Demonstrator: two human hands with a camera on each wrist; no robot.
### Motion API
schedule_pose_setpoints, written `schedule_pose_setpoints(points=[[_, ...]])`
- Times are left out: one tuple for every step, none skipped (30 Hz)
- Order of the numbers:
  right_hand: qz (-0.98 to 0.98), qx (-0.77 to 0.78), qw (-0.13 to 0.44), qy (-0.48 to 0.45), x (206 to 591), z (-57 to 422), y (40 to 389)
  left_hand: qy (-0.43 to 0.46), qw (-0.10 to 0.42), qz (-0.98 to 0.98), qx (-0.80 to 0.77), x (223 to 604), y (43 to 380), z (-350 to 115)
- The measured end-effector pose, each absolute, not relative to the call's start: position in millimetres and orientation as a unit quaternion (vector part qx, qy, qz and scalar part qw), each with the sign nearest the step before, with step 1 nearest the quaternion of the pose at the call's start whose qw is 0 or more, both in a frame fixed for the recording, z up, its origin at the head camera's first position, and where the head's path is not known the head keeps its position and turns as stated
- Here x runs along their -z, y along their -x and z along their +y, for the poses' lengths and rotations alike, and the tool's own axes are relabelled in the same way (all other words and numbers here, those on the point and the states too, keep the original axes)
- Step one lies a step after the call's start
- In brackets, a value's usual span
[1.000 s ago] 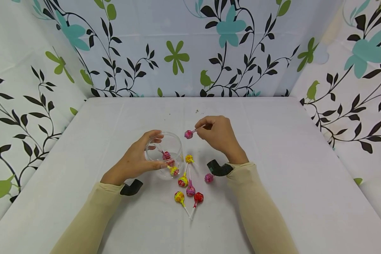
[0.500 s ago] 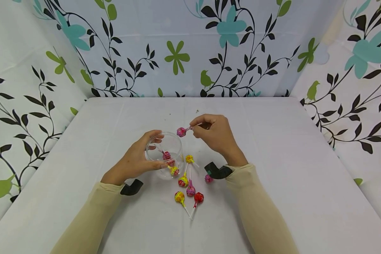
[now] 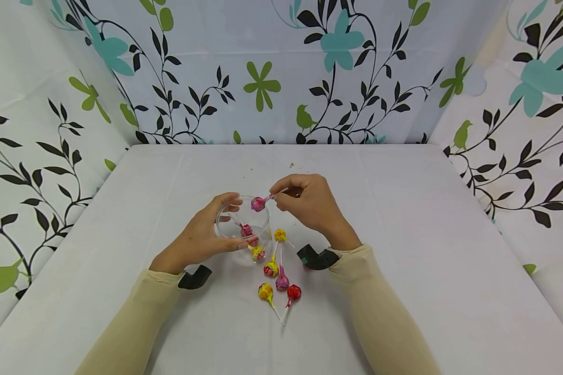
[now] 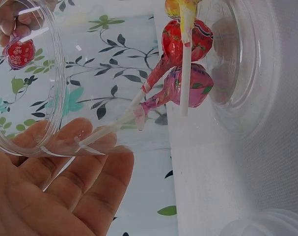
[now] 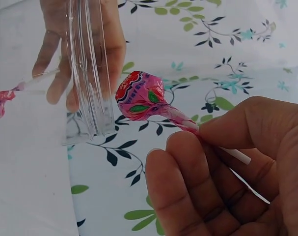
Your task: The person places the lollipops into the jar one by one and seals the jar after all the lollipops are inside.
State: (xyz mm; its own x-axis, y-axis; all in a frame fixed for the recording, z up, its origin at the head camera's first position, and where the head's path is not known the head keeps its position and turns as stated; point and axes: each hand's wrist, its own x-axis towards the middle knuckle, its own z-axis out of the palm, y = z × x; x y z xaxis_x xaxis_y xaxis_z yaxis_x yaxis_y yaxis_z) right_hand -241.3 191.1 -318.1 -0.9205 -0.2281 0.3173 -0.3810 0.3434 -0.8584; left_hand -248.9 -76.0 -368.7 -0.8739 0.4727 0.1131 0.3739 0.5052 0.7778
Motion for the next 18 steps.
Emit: schedule_pose_setpoints(points=[[-0.817, -0.542, 0.069, -0.187, 317.8, 190.8, 240.9, -0.245, 0.057, 0.866, -0.433, 368.7, 248.9, -76.1], [-0.816, -0.542, 0.066, -0.188, 317.3, 190.3, 240.5, -0.245, 0.058, 0.865, -0.434, 368.7, 248.9, -76.2], [-0.816, -0.542, 0.064, -0.190, 317.1, 190.0, 240.2, -0.244, 0.058, 0.865, -0.434, 368.7, 249.0, -76.4], [-0.816, -0.542, 0.061, -0.190, 316.8, 189.7, 239.9, -0.244, 0.059, 0.865, -0.435, 368.7, 249.0, -76.5], [-0.817, -0.541, 0.059, -0.192, 316.6, 189.3, 239.7, -0.243, 0.059, 0.865, -0.435, 368.7, 249.0, -76.6], [-0.817, -0.541, 0.056, -0.193, 316.8, 189.1, 239.6, -0.243, 0.059, 0.865, -0.435, 368.6, 248.9, -76.5], [-0.817, -0.540, 0.054, -0.194, 316.8, 188.7, 239.4, -0.242, 0.059, 0.865, -0.435, 368.5, 248.8, -76.5], [-0.818, -0.539, 0.052, -0.195, 317.1, 188.3, 239.4, -0.242, 0.058, 0.866, -0.434, 368.5, 248.7, -76.4], [-0.818, -0.538, 0.051, -0.196, 317.4, 188.0, 239.3, -0.242, 0.057, 0.867, -0.433, 368.5, 248.6, -76.4], [-0.819, -0.537, 0.049, -0.197, 317.5, 187.6, 239.2, -0.242, 0.057, 0.867, -0.433, 368.4, 248.4, -76.2], [-0.819, -0.536, 0.048, -0.198, 317.6, 187.2, 239.0, -0.242, 0.056, 0.867, -0.431, 368.5, 248.3, -76.1], [-0.820, -0.535, 0.047, -0.200, 317.7, 186.9, 238.9, -0.243, 0.056, 0.868, -0.431, 368.5, 248.3, -76.1], [-0.820, -0.533, 0.046, -0.201, 317.7, 186.5, 238.6, -0.243, 0.056, 0.867, -0.431, 368.6, 248.4, -76.0], [-0.821, -0.532, 0.046, -0.203, 318.2, 186.3, 238.8, -0.243, 0.056, 0.867, -0.431, 368.7, 248.4, -76.0], [-0.821, -0.531, 0.045, -0.204, 318.2, 186.0, 238.6, -0.243, 0.057, 0.866, -0.433, 368.7, 248.4, -76.0], [-0.822, -0.530, 0.044, -0.206, 318.2, 185.8, 238.5, -0.243, 0.058, 0.865, -0.434, 368.8, 248.5, -76.0], [-0.822, -0.529, 0.043, -0.207, 318.3, 185.6, 238.3, -0.243, 0.058, 0.865, -0.435, 368.8, 248.5, -76.0], [-0.823, -0.527, 0.042, -0.208, 318.3, 185.4, 238.2, -0.243, 0.059, 0.864, -0.436, 368.8, 248.5, -75.9]])
